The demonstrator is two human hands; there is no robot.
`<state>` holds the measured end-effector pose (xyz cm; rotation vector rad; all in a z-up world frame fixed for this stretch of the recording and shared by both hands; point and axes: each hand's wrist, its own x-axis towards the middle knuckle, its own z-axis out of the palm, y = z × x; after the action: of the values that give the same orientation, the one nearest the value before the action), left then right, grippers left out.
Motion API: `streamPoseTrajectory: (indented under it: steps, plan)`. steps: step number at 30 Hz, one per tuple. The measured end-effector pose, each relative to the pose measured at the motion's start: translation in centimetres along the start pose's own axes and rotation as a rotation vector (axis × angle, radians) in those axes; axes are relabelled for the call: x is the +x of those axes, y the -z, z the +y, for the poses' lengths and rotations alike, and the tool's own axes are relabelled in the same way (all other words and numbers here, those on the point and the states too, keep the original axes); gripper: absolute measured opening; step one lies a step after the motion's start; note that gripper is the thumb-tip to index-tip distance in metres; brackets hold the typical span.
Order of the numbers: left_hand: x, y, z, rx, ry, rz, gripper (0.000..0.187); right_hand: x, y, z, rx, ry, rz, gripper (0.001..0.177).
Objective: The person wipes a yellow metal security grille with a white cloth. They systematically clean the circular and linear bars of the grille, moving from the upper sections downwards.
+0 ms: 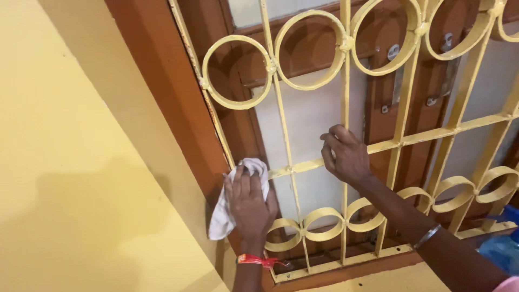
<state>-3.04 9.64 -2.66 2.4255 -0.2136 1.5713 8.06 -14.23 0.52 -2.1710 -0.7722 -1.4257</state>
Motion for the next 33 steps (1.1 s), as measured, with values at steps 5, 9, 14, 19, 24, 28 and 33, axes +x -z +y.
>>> streamPoseTrajectory:
  steps: [5, 9, 14, 19, 24, 28, 33]
  plan:
    - [-0.4, -0.1, 1.2, -0.043, 0.021, 0.027, 0.043, -0.1, 0.1, -0.3, 0.027, -0.003, 0.035, 0.015]
    - [-0.5, -0.7, 1.6, -0.09, 0.009, 0.018, 0.053, -0.2, 0.4, -0.6, 0.016, 0.014, 0.055, 0.014]
    - [-0.1, -2.3, 4.3, -0.18, 0.068, -0.052, 0.047, 0.1, 0.8, -0.8, 0.04, 0.049, 0.091, 0.016]
    - [1.1, -2.0, 5.0, -0.261, 0.124, -0.044, 0.042, 0.3, 0.8, -0.6, 0.058, 0.026, 0.059, 0.019]
    - [3.0, -0.9, 4.9, -0.372, 0.156, -0.142, 0.035, 0.1, 0.3, -0.3, 0.047, 0.025, 0.071, 0.019]
    - [4.1, -0.5, 4.9, -0.341, 0.211, -0.235, 0.034, 0.1, 0.4, -0.3, 0.029, 0.043, 0.076, 0.018]
    - [2.6, -0.3, 5.1, -0.292, 0.059, -0.127, 0.04, 0.0, 0.6, -0.2, 0.044, 0.036, 0.058, 0.018]
